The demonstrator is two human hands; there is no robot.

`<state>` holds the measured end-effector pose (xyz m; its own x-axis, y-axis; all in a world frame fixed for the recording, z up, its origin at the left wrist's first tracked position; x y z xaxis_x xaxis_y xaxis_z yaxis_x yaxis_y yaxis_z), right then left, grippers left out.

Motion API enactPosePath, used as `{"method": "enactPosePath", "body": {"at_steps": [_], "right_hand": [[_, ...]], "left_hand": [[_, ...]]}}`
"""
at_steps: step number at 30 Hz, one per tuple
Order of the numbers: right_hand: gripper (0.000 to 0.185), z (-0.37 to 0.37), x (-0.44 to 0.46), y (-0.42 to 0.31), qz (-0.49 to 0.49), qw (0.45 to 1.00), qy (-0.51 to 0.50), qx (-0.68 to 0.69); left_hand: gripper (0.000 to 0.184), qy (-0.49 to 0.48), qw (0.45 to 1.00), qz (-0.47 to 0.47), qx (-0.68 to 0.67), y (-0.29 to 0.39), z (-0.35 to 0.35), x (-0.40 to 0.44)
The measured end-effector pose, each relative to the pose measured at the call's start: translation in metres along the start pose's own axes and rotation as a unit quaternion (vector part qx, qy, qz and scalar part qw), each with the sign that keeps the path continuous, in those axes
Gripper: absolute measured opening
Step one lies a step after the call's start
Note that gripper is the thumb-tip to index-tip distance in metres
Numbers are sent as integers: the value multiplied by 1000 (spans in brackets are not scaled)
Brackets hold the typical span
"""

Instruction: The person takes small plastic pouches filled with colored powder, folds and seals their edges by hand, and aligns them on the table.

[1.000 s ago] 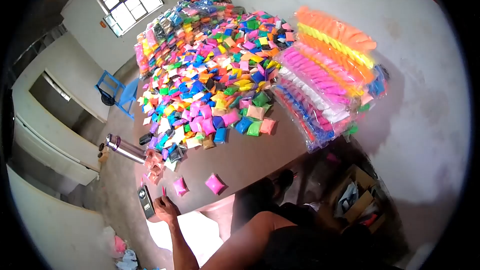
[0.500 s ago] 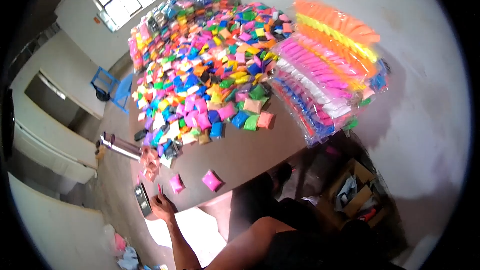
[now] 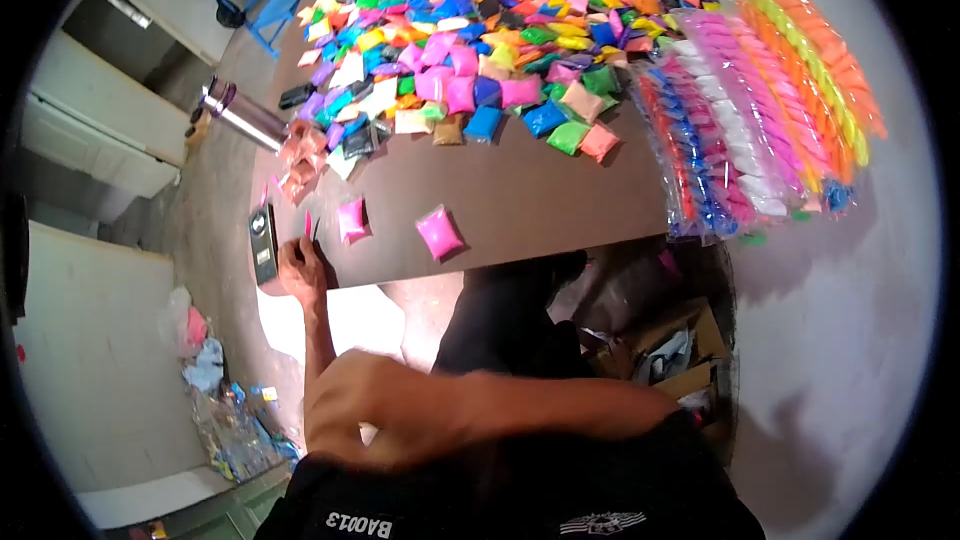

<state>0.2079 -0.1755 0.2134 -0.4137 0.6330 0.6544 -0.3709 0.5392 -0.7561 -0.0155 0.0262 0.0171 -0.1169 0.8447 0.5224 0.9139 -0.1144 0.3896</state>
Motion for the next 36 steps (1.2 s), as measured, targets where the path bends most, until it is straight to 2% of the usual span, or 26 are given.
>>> {"method": "enactPosePath", "body": {"at_steps": [2, 3, 5, 6, 8, 9, 11, 15, 16, 18, 21, 26, 28, 34, 36], "right_hand": [[14, -33, -42, 35, 80, 976, 27, -202], [14, -47, -60, 48, 118, 938, 35, -323], [13, -72, -86, 58, 161, 910, 66, -375], [13, -77, -95, 62, 161, 910, 67, -375], [11, -89, -109, 67, 202, 899, 143, -361], [11, -93, -113, 67, 204, 900, 142, -357], [9, -90, -120, 61, 198, 876, 208, -387], [9, -100, -122, 63, 224, 866, 203, -398], [9, -103, -123, 71, 224, 866, 202, -398], [10, -110, -124, 88, 180, 864, 257, -393], [14, -104, -114, 103, 185, 856, 236, -420], [22, -104, -107, 122, 138, 861, 221, -436], [25, -105, -106, 127, 131, 860, 215, -444], [21, -116, -109, 133, 114, 861, 216, -447], [26, -115, -111, 136, 151, 864, 210, -432]], "left_hand": [[22, 9, 1000, 11, -12, -9, 7, -3], [22, 6, 1000, 8, -10, -12, 5, -4], [24, -10, 995, -72, -70, -9, 2, 1], [27, -34, 990, -100, -95, -9, -4, 3], [28, -39, 986, -100, -123, 11, -22, 1], [28, -45, 983, -100, -149, 22, -30, -3], [19, -71, 976, -54, -200, 48, -49, -16], [14, -159, 951, -19, -264, 71, -24, -53], [12, -179, 952, -30, -248, 84, -22, -61], [9, -172, 954, 12, -245, 100, -13, -75], [10, -189, 963, 83, -176, 124, -15, -84], [12, -168, 958, 132, -189, 134, -11, -84], [12, -169, 960, 167, -149, 136, -11, -82], [8, -180, 964, 160, -114, 150, -10, -68], [6, -171, 969, 152, -92, 149, -1, -61]]}}
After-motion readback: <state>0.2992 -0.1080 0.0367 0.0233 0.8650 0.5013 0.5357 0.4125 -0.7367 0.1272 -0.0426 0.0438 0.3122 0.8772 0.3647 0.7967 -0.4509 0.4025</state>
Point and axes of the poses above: each hand's wrist, its own x-axis towards the middle knuckle, its own z-axis out of the palm, y = z × x, the point moved 2 cm from there along x, towards the middle knuckle, and after that the axes turned 13 degrees about x, right-handed, at the moved point
